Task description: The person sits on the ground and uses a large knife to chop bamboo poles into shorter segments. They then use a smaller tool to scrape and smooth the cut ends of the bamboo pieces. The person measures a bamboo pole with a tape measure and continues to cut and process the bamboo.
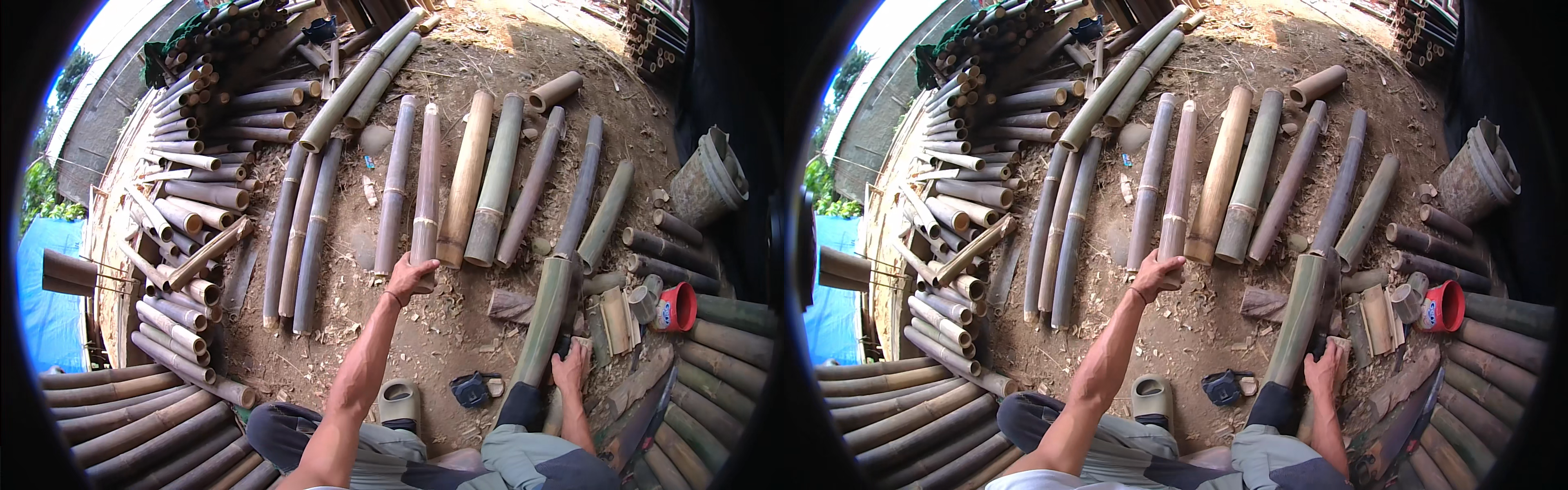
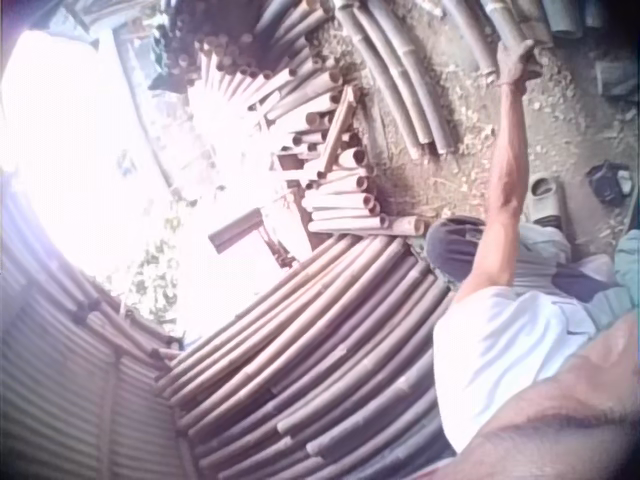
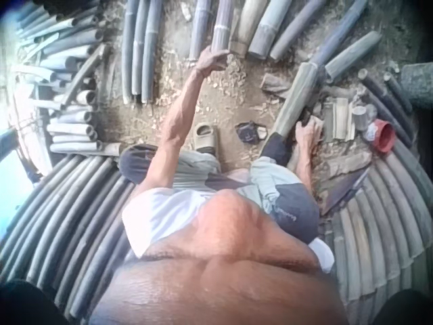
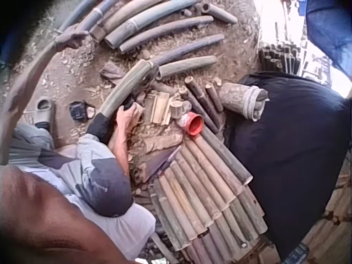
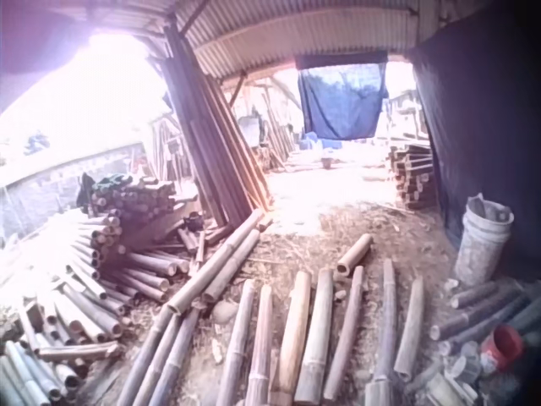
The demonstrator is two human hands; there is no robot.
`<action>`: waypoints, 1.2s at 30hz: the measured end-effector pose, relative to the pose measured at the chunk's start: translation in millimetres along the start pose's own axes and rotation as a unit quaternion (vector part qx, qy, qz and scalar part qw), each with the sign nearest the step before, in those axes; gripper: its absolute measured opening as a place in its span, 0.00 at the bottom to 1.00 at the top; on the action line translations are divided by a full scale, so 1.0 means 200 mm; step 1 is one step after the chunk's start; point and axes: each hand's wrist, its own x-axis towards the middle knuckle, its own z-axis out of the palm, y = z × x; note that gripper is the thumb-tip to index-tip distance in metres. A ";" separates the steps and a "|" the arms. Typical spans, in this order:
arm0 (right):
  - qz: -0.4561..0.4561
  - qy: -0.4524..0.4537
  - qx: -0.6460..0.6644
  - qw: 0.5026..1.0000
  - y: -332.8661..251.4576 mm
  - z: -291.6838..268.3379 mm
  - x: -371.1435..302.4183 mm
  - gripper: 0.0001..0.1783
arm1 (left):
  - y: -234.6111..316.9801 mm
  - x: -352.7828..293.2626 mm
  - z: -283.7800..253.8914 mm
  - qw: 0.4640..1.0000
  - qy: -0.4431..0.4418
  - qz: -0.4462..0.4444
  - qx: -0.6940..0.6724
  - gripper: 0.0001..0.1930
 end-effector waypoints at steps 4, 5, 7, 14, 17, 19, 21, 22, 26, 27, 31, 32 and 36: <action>0.035 -0.036 0.099 0.994 -0.02 -0.04 -0.06 0.35 | -0.04 0.03 -0.03 0.925 0.178 0.098 0.320 0.36; 0.009 -0.024 0.091 0.995 0.03 -0.03 -0.09 0.35 | -0.07 0.05 -0.07 0.876 0.201 0.128 0.420 0.36; -0.014 0.001 0.079 0.997 0.15 -0.04 -0.11 0.35 | -0.05 0.05 -0.03 0.837 0.225 0.099 0.488 0.37; -0.005 0.011 0.121 0.993 0.16 -0.04 -0.10 0.34 | -0.16 0.09 -0.27 0.903 0.196 -0.004 0.382 0.42; -0.018 0.014 0.103 0.994 0.12 -0.08 -0.10 0.33 | -0.19 0.06 -0.30 0.980 -0.004 -0.053 -0.191 0.32; -0.010 0.013 0.095 0.995 0.14 -0.08 -0.11 0.33 | -0.18 0.02 -0.30 0.910 -0.069 -0.097 -0.397 0.26; -0.008 0.016 0.091 0.996 0.15 -0.08 -0.10 0.32 | -0.18 0.04 -0.28 0.958 0.046 -0.091 -0.267 0.28; -0.008 0.015 0.089 0.996 0.16 -0.08 -0.10 0.32 | -0.19 0.04 -0.28 0.970 0.105 -0.089 -0.198 0.28; -0.012 0.011 0.083 0.996 0.13 -0.04 -0.09 0.30 | -0.33 0.04 -0.38 0.982 0.174 0.052 0.052 0.41; -0.013 0.011 0.080 0.997 0.12 -0.03 -0.09 0.30 | -0.37 0.00 -0.38 0.977 0.182 0.071 0.083 0.43; -0.012 0.019 0.051 0.998 0.13 -0.08 -0.08 0.29 | -0.36 -0.07 -0.29 0.988 0.083 0.049 0.120 0.40; -0.016 0.017 0.052 0.998 0.12 -0.07 -0.08 0.29 | -0.37 -0.07 -0.30 0.983 0.094 0.059 0.144 0.40; -0.015 0.021 0.065 0.998 0.13 -0.08 -0.08 0.28 | -0.36 -0.01 -0.30 0.991 0.123 0.033 0.044 0.37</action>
